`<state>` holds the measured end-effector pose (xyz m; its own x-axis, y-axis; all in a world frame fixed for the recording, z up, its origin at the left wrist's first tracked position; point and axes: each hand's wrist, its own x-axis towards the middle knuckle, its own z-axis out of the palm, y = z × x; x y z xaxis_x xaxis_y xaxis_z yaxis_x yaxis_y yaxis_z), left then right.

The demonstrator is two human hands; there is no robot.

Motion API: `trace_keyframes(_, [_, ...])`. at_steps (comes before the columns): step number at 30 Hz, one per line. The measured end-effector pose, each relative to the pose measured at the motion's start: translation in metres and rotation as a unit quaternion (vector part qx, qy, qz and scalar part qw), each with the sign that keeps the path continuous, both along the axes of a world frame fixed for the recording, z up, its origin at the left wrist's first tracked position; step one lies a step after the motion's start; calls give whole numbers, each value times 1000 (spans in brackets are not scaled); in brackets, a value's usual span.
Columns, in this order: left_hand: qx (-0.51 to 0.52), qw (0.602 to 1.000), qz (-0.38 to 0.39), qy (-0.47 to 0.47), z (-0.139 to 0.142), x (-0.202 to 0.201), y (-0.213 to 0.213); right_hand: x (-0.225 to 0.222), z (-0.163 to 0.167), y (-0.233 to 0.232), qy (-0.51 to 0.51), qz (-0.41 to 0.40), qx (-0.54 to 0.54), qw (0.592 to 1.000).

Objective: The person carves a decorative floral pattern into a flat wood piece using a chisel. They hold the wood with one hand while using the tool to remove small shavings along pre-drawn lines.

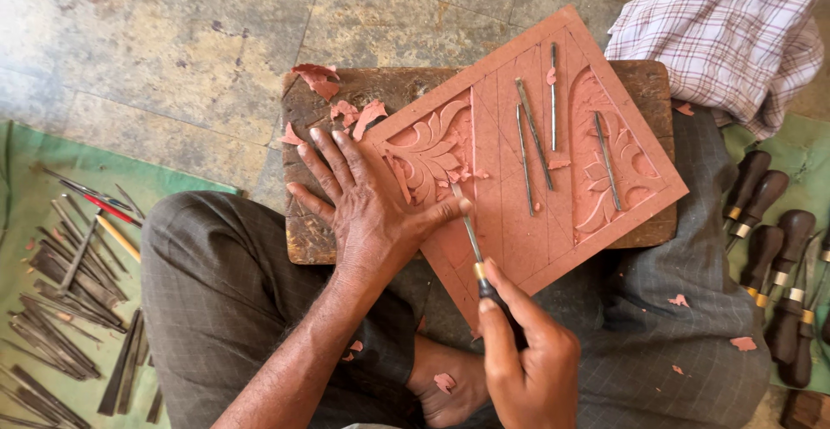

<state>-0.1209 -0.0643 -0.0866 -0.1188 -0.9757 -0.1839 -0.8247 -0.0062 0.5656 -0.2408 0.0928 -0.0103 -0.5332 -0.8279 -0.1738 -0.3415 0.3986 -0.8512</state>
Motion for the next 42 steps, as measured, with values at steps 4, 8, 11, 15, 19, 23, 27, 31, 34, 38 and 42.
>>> trace_keyframes(4, [-34, 999, -15, -13, 0, 0, 1, 2, -2, 11, -2, -18, 10, 1000])
trace_keyframes(8, [-48, 998, -22, -17, -1, -1, 2, 3, -5, 12, -19, -38, 7, 999])
trace_keyframes(11, [-28, 999, -21, -24, -2, -2, 2, 2, -6, 9, -36, -37, 1, 999])
trace_keyframes(15, [-44, 999, -5, -3, -2, -3, 2, 1, -4, 1, -6, -11, -16, 1000])
trace_keyframes(19, [-30, 1000, 4, -2, -1, -5, 1, 0, 0, -5, -5, -1, -14, 1000])
trace_keyframes(23, [-73, 997, 1, -14, 1, -6, 2, 0, 3, -11, 17, 7, -12, 1000])
trace_keyframes(27, [-44, 999, 12, -7, 2, -6, 2, -1, 4, -14, 18, 0, 4, 1000])
trace_keyframes(31, [-46, 999, 15, -5, 2, -5, 2, -2, 5, -9, 3, -7, 36, 999])
trace_keyframes(34, [-48, 999, 5, -17, 1, -6, 1, -1, 6, -4, -4, 6, -18, 1000])
trace_keyframes(38, [-57, 998, 8, -9, -3, -8, 2, -2, 6, -3, -21, -4, -29, 999])
trace_keyframes(42, [-68, 998, 11, -16, -7, -9, 3, -4, 3, -10, -31, -9, -4, 999])
